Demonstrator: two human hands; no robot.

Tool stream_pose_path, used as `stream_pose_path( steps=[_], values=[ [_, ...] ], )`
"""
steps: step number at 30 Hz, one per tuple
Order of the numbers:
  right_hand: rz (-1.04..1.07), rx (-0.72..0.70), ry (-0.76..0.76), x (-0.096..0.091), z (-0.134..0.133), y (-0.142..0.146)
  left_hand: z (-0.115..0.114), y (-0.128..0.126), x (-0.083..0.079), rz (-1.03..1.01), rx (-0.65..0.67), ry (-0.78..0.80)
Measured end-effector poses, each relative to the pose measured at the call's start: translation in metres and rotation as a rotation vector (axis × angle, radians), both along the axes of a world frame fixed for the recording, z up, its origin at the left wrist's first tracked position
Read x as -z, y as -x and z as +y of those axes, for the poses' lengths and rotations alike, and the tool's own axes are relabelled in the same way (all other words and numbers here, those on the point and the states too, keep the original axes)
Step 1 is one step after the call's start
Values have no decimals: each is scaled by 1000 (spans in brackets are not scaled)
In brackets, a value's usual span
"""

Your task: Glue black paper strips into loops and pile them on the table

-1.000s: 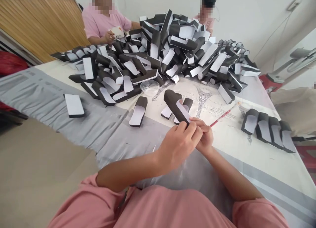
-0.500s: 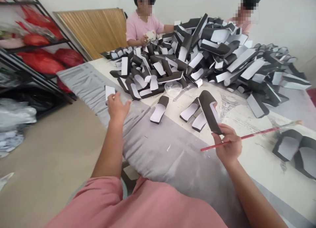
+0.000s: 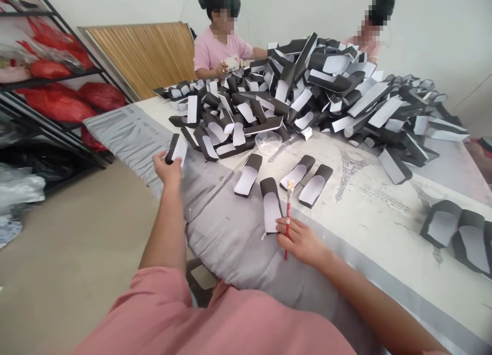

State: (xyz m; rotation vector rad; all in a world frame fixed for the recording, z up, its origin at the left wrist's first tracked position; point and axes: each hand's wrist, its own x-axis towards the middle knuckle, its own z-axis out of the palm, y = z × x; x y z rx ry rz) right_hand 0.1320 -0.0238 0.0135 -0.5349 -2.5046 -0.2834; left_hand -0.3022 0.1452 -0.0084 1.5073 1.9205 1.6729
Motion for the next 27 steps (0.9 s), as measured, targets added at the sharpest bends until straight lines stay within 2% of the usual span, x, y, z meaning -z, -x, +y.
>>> stream_pose_path(
  steps=[2, 4, 8, 10, 14, 17, 19, 24, 27],
  values=[
    [14, 1, 46, 3, -2, 1, -6, -18, -7, -120, -138, -62],
    [50, 6, 92, 5, -4, -3, -21, -47, -22, -156, -128, -198],
    [148, 20, 145, 3, -10, -12, -63, -113, -58, -126, -9, -343],
    [217, 43, 163, -2, -13, -17, -80, -142, -66, -95, 63, -401],
    [380, 101, 146, -16, -20, -27, -100, -184, -60, 70, 223, -454],
    [481, 161, 113, -29, -25, -39, -106, -205, -56, 261, 349, -511],
    [539, 221, 103, -37, -26, -49, -107, -216, -60, 370, 430, -579],
    [681, 381, 87, -45, -21, -78, -102, -237, -74, 477, 471, -638],
    [787, 475, 152, -43, -13, -95, -99, -247, -75, 499, 511, -657]
  ],
)
